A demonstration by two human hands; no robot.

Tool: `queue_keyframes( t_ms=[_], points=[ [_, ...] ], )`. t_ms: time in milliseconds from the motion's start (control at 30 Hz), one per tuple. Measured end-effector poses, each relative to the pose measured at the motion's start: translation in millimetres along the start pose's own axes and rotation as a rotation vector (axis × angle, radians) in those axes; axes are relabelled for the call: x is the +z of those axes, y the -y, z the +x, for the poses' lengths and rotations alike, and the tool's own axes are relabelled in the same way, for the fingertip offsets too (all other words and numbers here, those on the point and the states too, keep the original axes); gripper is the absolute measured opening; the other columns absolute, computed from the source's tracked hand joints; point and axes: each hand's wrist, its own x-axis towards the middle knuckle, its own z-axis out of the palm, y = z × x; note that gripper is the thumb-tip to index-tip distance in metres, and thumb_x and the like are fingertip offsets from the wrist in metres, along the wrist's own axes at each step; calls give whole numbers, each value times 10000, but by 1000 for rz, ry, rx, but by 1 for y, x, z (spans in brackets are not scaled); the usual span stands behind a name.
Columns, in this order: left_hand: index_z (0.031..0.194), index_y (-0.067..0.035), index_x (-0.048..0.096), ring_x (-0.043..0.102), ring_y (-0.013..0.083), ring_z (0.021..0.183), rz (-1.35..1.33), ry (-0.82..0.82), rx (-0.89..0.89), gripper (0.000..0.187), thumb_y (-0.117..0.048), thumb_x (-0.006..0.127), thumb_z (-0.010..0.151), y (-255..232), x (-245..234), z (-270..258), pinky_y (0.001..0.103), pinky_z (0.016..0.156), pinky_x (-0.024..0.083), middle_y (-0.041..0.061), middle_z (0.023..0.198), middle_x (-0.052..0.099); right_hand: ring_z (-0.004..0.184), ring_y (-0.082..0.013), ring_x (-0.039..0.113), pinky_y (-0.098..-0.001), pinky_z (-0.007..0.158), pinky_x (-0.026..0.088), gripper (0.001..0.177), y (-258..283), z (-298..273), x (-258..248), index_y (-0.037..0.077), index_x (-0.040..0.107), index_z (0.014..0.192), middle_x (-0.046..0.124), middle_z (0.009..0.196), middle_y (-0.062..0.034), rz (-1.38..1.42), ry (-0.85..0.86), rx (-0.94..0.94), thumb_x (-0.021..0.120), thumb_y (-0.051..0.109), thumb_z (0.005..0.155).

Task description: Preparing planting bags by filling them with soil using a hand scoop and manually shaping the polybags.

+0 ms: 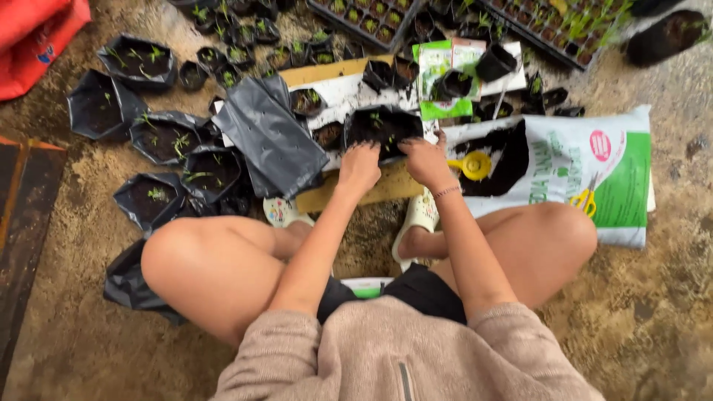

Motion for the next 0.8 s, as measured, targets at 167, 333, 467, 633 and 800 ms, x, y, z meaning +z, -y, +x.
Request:
queue_keyframes(
  t_ms=[167,333,467,633,800],
  points=[
    [1336,23,629,580,346,1304,16,4,20,480,29,460,887,-17,-10,-15,479,1152,366,208,1296,668,1329,-238,583,-780,1134,212,504,34,-10,-16,229,737,1263,716,1307,-18,-17,48,30,448,14,910],
    [1327,8,646,612,340,1258,-30,0,78,478,13,437,896,-20,-7,-26,464,1133,390,203,1279,680,1339,-254,570,-780,1128,249,487,35,-17,-21,206,717,1312,705,1328,-30,-17,51,47,471,21,936],
    [1267,24,666,652,403,1163,-277,-200,-21,415,52,466,904,-29,-20,-28,477,1039,499,244,1205,675,1268,-311,597,-720,1105,351,466,37,-35,-41,157,718,1295,683,1270,-105,95,-107,86,491,-5,922],
    [1160,-13,694,686,386,1050,-570,-418,-213,277,17,543,930,-41,-80,-43,455,936,563,169,1086,655,1083,-272,656,-632,1111,325,313,28,-29,-26,173,774,1124,692,1069,-65,121,-365,74,541,58,950],
    [1035,-43,731,731,325,945,-609,-453,-322,139,-84,680,913,-22,-83,-25,430,820,611,146,951,718,942,-282,684,-445,867,551,163,30,-21,-19,130,756,1046,679,953,-76,253,-480,67,622,98,959]
  ],
)
